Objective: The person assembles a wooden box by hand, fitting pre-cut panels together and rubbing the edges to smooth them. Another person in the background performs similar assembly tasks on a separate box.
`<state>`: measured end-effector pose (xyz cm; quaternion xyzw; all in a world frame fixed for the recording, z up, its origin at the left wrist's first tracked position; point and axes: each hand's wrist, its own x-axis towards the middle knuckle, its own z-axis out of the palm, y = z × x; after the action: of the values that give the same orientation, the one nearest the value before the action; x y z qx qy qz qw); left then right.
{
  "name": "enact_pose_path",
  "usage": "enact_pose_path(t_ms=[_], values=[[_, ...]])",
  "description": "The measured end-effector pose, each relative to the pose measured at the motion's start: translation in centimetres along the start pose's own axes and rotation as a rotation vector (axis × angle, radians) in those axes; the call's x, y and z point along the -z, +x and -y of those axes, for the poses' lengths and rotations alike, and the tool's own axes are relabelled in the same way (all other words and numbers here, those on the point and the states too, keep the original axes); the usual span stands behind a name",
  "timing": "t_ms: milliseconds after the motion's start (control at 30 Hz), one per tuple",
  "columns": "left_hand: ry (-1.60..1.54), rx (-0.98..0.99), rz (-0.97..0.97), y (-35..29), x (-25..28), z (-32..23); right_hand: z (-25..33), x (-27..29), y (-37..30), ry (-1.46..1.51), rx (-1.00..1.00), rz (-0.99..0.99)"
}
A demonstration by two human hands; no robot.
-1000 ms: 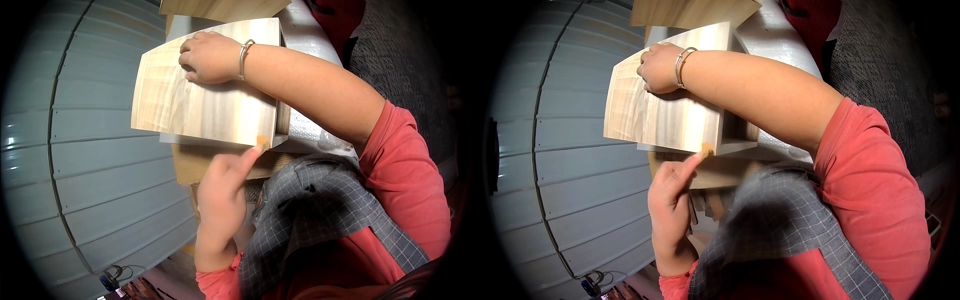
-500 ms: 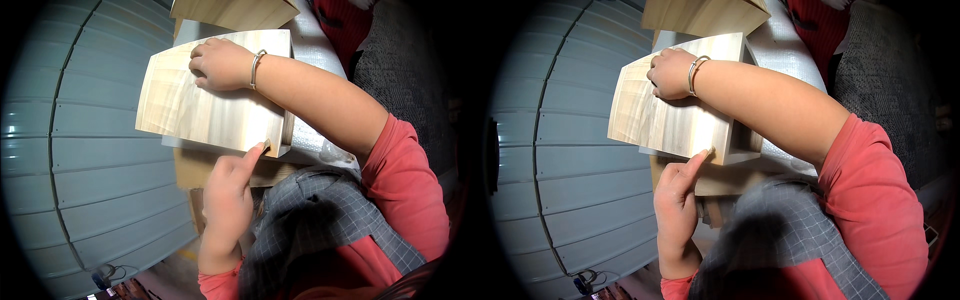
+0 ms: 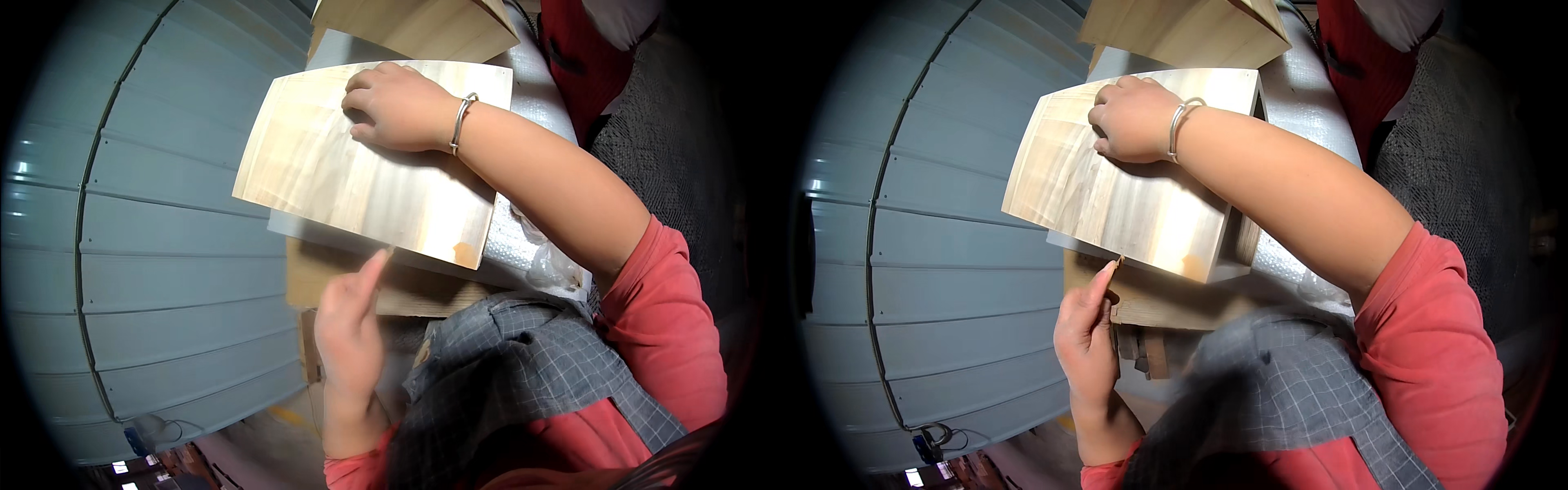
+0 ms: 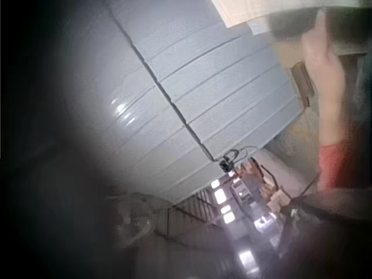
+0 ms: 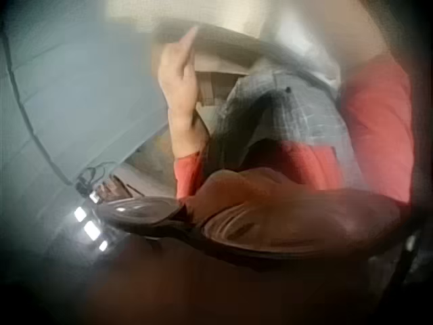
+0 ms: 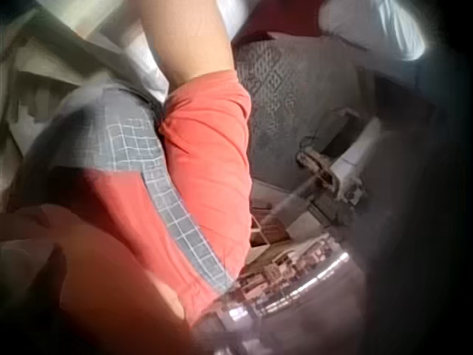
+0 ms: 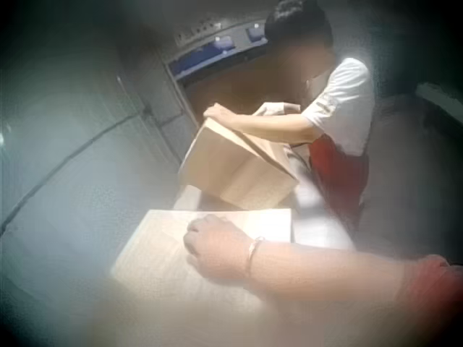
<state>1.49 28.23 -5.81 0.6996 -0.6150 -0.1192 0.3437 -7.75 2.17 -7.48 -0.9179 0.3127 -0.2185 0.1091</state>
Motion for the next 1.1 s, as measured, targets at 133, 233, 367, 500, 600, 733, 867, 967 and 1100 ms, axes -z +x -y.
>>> enact_pose_path(t_ms=[133,233,367,500,600,733,867,967,1100], values=[[0.037,-0.13,0.127,1.0,-0.3,-1.9,-0.1,-0.3,0.3,-0.003,0.038,-0.036],[0.101,-0.196,0.158,1.6,-1.2,-2.7,0.0,-0.4,0.1,-0.013,0.022,-0.045],[0.227,-0.269,0.198,1.8,-1.5,-3.6,0.0,-0.2,0.2,-0.009,0.024,-0.023],[0.154,-0.252,0.257,1.2,-0.8,-3.6,0.3,-0.2,0.2,-0.014,0.039,-0.044],[0.112,-0.245,0.181,1.9,-1.2,-2.8,-0.6,-0.8,0.3,-0.041,0.067,-0.077],[0.13,-0.243,0.332,1.7,-0.8,-3.8,-0.5,-0.9,0.3,-0.042,0.065,-0.072],[-0.257,-0.069,0.451,0.6,-0.2,-2.1,0.1,-0.2,0.3,-0.015,0.012,-0.011],[-0.069,-0.097,0.158,0.0,-0.2,-0.7,0.2,-0.1,0.4,-0.031,0.015,-0.004],[0.153,-0.073,-0.057,0.5,-0.1,0.5,0.1,0.1,0.1,-0.03,-0.004,-0.002]])
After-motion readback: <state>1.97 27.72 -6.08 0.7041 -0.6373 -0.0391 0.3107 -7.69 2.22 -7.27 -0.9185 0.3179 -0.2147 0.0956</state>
